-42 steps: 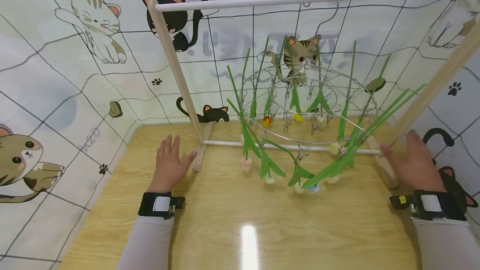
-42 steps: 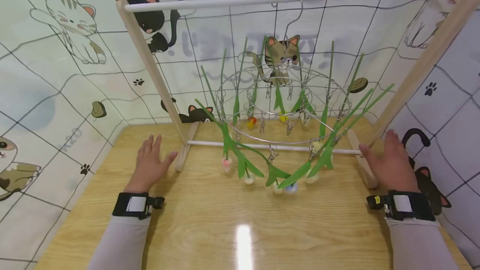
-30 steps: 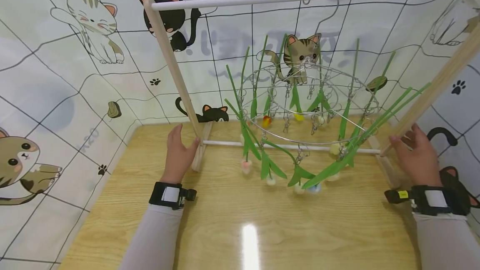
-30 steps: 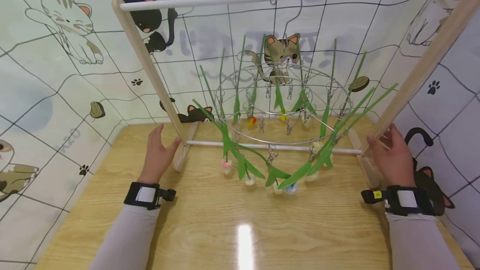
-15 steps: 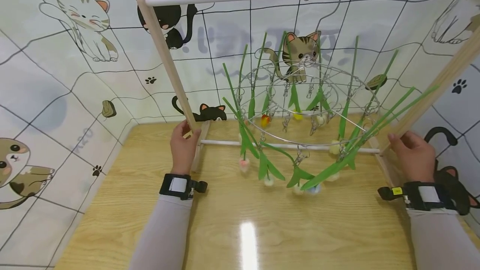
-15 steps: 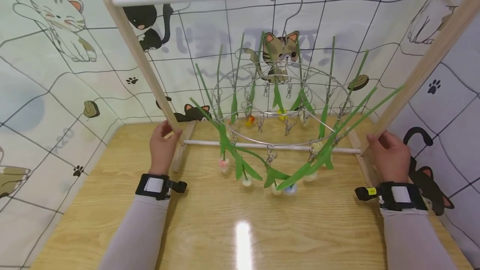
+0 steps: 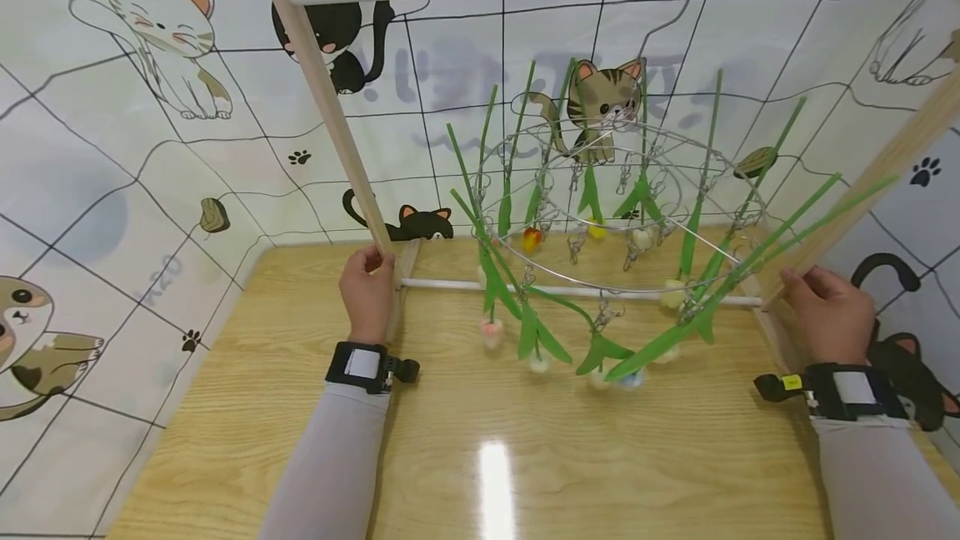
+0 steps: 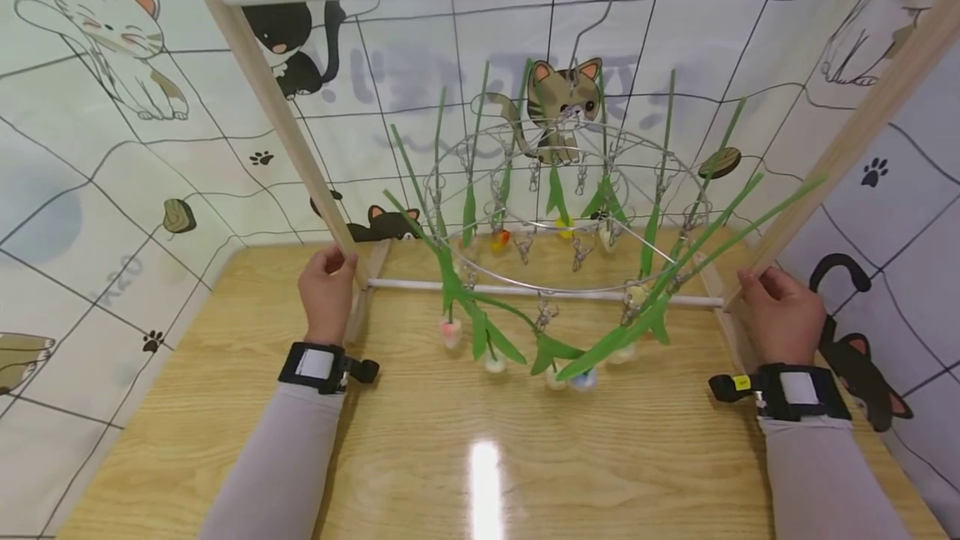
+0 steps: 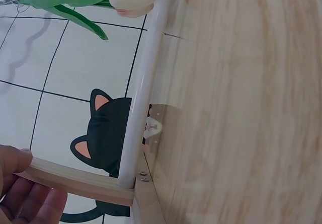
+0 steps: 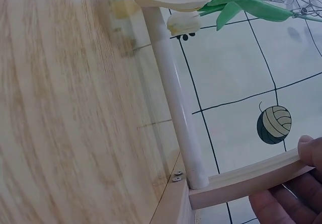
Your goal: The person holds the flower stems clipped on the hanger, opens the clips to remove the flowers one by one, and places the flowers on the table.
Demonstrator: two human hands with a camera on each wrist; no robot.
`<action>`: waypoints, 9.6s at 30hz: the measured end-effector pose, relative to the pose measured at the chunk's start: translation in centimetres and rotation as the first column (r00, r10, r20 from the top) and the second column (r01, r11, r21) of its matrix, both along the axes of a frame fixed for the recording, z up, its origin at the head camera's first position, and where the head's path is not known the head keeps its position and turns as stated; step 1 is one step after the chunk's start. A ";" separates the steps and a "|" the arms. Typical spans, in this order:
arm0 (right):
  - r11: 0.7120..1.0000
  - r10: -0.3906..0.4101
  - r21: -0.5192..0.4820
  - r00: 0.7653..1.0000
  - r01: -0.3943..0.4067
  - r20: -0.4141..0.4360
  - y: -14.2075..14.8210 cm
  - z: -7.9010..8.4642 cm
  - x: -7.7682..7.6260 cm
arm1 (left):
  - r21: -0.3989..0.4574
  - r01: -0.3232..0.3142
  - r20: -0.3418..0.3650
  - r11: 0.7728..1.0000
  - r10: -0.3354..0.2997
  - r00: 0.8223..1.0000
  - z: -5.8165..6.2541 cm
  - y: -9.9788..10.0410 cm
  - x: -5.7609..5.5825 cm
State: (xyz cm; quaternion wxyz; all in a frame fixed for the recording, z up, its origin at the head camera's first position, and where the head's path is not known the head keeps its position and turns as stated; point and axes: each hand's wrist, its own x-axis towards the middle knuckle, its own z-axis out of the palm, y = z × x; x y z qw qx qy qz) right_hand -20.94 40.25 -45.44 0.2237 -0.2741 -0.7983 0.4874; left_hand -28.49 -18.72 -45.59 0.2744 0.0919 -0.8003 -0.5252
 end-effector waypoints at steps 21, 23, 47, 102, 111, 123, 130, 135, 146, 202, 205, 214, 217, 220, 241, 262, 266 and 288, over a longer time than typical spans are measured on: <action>0.998 -0.033 0.062 0.999 0.032 0.021 0.0 -0.4 -0.2 | -0.028 0.021 0.005 0.999 -0.021 1.000 0.2 -0.3 -0.1; 0.997 -0.033 0.069 0.999 0.031 0.031 0.0 -0.4 -0.2 | -0.030 0.021 0.003 0.999 -0.020 1.000 0.1 -0.3 -0.2; 0.990 -0.040 0.136 0.999 0.036 0.028 -0.3 -0.5 -0.3 | -0.060 0.008 0.010 0.998 -0.007 1.000 0.1 -0.7 0.4; 0.977 0.027 0.212 0.999 -0.031 0.024 -3.7 -1.0 -1.5 | -0.030 -0.062 0.033 0.998 0.063 0.997 0.0 -4.6 2.2; 0.977 0.045 0.207 0.999 -0.048 0.018 -4.7 -0.9 -1.7 | -0.050 -0.071 0.041 0.996 0.073 0.997 0.3 -5.2 2.8; 0.973 0.064 0.223 0.998 -0.061 -0.009 -5.5 -0.8 -2.2 | -0.039 -0.074 0.057 0.996 0.076 0.995 0.3 -6.0 3.2; 0.975 0.076 0.209 0.997 -0.076 0.008 -5.7 -0.9 -2.7 | -0.038 -0.088 0.052 0.995 0.090 0.995 0.2 -6.4 3.5; 0.976 0.082 0.201 0.997 -0.081 0.000 -6.1 -0.9 -2.9 | -0.046 -0.095 0.053 0.994 0.097 0.994 0.3 -6.8 3.6; 0.977 0.094 0.187 0.995 -0.098 0.029 -7.1 -0.8 -3.1 | -0.053 -0.113 0.056 0.992 0.116 0.992 0.2 -7.7 3.7; 0.975 0.154 0.166 0.988 -0.151 -0.005 -8.9 -1.2 -3.9 | -0.044 -0.149 0.110 0.988 0.153 0.982 0.3 -9.6 4.0; 0.975 0.159 0.157 0.987 -0.158 0.004 -8.9 -1.2 -3.8 | -0.026 -0.147 0.114 0.989 0.149 0.982 0.4 -9.5 4.1; 0.969 0.164 0.187 0.986 -0.160 -0.008 -9.3 0.8 -3.1 | 0.031 -0.160 -0.067 0.987 0.162 0.984 1.8 -8.9 4.3; 0.971 0.135 0.211 0.987 -0.116 -0.082 -9.7 2.3 -2.7 | 0.017 -0.168 -0.196 0.986 0.168 0.966 3.0 -8.2 4.5; 0.978 0.108 0.193 0.978 -0.073 -0.180 -10.3 4.0 -1.8 | 0.001 -0.145 -0.299 0.989 0.139 0.944 4.5 -7.0 5.1; 0.613 0.790 0.776 0.154 -0.149 -0.594 -20.5 12.4 4.9 | -0.413 0.123 -0.402 0.902 -0.302 0.864 10.1 0.1 8.3; 0.609 0.777 0.791 0.254 -0.066 -0.577 -21.4 11.4 3.8 | -0.590 0.212 -0.441 0.779 -0.531 0.723 10.8 2.8 9.5; 0.612 0.761 0.789 0.310 -0.050 -0.570 -21.1 11.2 3.6 | -0.615 0.208 -0.452 0.761 -0.556 0.698 10.8 3.1 9.7; 0.745 0.371 0.655 0.738 0.126 -0.564 -14.2 15.6 8.1 | -0.699 0.140 -0.478 0.702 -0.603 0.639 11.5 5.2 11.6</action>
